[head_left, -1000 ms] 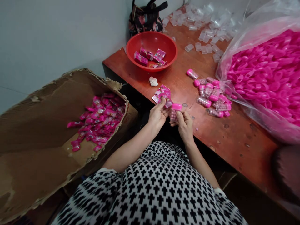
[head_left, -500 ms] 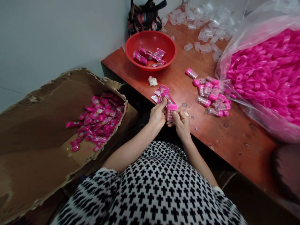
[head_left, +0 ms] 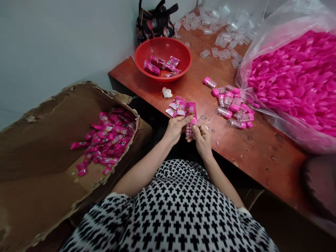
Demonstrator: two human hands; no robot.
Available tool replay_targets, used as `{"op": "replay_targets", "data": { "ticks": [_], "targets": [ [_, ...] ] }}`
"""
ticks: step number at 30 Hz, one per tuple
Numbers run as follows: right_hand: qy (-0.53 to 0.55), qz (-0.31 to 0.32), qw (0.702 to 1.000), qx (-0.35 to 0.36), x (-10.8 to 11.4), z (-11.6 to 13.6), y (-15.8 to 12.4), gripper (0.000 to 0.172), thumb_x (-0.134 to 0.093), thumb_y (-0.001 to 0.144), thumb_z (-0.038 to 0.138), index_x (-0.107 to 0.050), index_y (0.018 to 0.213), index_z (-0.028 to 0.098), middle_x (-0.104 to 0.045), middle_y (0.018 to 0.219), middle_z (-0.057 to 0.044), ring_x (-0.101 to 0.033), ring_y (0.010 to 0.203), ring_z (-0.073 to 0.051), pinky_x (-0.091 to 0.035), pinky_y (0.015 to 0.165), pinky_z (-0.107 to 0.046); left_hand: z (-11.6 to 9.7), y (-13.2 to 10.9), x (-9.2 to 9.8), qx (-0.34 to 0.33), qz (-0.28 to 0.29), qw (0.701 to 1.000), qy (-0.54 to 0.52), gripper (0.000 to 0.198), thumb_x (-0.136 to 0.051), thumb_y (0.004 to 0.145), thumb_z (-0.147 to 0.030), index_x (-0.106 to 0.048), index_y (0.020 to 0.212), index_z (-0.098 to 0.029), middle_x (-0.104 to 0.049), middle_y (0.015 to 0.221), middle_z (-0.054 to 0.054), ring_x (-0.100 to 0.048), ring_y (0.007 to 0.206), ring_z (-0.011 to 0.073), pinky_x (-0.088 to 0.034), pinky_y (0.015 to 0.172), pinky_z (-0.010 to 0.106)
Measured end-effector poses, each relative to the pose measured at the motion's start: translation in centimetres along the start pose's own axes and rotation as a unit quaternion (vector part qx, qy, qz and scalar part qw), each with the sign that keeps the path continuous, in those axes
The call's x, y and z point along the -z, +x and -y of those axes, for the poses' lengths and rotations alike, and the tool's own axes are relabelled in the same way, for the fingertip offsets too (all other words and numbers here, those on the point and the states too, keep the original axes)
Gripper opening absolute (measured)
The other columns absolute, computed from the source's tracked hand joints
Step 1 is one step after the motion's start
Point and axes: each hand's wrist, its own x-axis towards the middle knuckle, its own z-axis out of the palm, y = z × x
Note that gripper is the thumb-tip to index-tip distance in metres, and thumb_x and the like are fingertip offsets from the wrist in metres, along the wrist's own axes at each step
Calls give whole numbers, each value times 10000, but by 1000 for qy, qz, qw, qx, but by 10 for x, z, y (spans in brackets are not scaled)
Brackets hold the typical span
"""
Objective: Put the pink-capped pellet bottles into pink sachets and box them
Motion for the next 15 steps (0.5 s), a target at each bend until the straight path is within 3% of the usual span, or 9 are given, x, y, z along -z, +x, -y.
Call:
{"op": "replay_targets", "data": {
  "ticks": [2, 8, 12, 15],
  "targets": [
    [30, 17, 999, -22, 2, 2, 3, 293, -584, 801, 472, -563, 826, 181, -622, 607, 38, -573, 447, -81, -498, 395, -188, 2, -1, 0, -9, 0, 999, 33, 317, -790, 593, -375, -608, 565, -116, -550, 513, -4, -488, 439, 79, -400, 459, 225],
    [-5, -58, 998, 24, 1, 3, 3, 296, -654, 757, 432, -531, 895, 200, -643, 624, 49, -596, 468, -89, -517, 424, -197, 7, -3, -1, -24, -35, 999, 31, 289, -778, 610, -356, -627, 571, -113, -574, 529, 5, -518, 476, 88, -428, 503, 232],
    [60, 3, 998, 7, 1, 5, -1, 356, -702, 721, 395, -518, 965, 213, -667, 697, 41, -651, 573, -110, -574, 540, -246, 5, -4, 2, -8, -50, 997, -58, 286, -806, 574, -327, -661, 649, -92, -639, 637, 38, -587, 582, 101, -480, 614, 240],
    [78, -4, 997, 1, 2, 4, 2, 302, -719, 709, 364, -546, 899, 204, -668, 712, 35, -665, 628, -112, -586, 606, -255, 8, -6, 2, 13, -36, 997, -74, 282, -816, 561, -295, -662, 651, -76, -645, 642, 45, -582, 576, 92, -475, 596, 227]
  ]
}}
